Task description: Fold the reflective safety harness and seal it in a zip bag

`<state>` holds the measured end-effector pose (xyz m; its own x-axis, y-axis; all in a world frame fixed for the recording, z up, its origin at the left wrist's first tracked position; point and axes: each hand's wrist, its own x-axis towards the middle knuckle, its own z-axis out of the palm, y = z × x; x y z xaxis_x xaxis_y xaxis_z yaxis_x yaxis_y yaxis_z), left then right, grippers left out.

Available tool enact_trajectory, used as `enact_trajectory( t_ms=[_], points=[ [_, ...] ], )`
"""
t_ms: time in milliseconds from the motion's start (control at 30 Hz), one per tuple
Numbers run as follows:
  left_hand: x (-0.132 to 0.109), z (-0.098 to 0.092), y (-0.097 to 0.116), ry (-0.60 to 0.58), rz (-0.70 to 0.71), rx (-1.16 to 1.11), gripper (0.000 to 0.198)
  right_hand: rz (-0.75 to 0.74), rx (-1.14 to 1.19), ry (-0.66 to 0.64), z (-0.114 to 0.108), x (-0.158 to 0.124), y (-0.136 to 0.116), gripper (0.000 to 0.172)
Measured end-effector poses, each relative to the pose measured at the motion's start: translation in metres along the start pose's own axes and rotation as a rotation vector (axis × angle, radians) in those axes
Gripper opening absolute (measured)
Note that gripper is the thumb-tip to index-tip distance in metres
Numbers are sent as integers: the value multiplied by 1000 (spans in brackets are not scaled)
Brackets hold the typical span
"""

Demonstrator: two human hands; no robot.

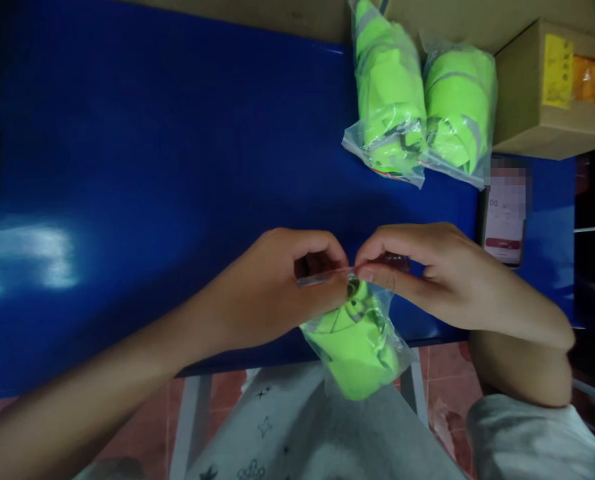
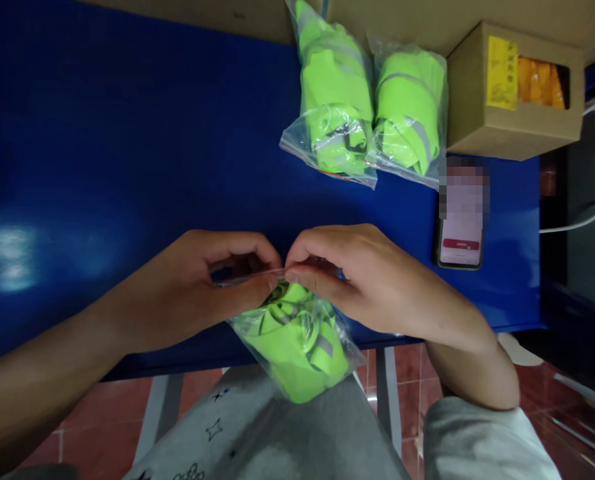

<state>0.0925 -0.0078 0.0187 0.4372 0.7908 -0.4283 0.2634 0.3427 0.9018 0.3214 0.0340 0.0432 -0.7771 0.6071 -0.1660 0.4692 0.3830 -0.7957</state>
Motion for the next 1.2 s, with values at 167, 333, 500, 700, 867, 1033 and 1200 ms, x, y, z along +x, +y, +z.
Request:
enact_trajectory(
  t_ms=[167,333,500,700,867,1033,1200],
  points=[
    [-1,1,-3,55,47,2,14,111,142,1,-2,1,5,10],
    [-1,-2,-2,91,94,125,14,160,154,5,-7,0,7,12],
    [-4,-6,3,145,118,329,15,114,12,105,9,3,1,12],
    [-7,-9,2,160,187,400,21,139,98,153,12,5,4,12],
    [-9,-10,1,186,230,433,20,196,260,72,-5,2,9,19],
    [-6,-12,0,213,234,431,21,167,241,185,-1,0,11,21],
    [-11,-8,3,295,228,553,20,76,112,232,10,3,8,18]
  ],
)
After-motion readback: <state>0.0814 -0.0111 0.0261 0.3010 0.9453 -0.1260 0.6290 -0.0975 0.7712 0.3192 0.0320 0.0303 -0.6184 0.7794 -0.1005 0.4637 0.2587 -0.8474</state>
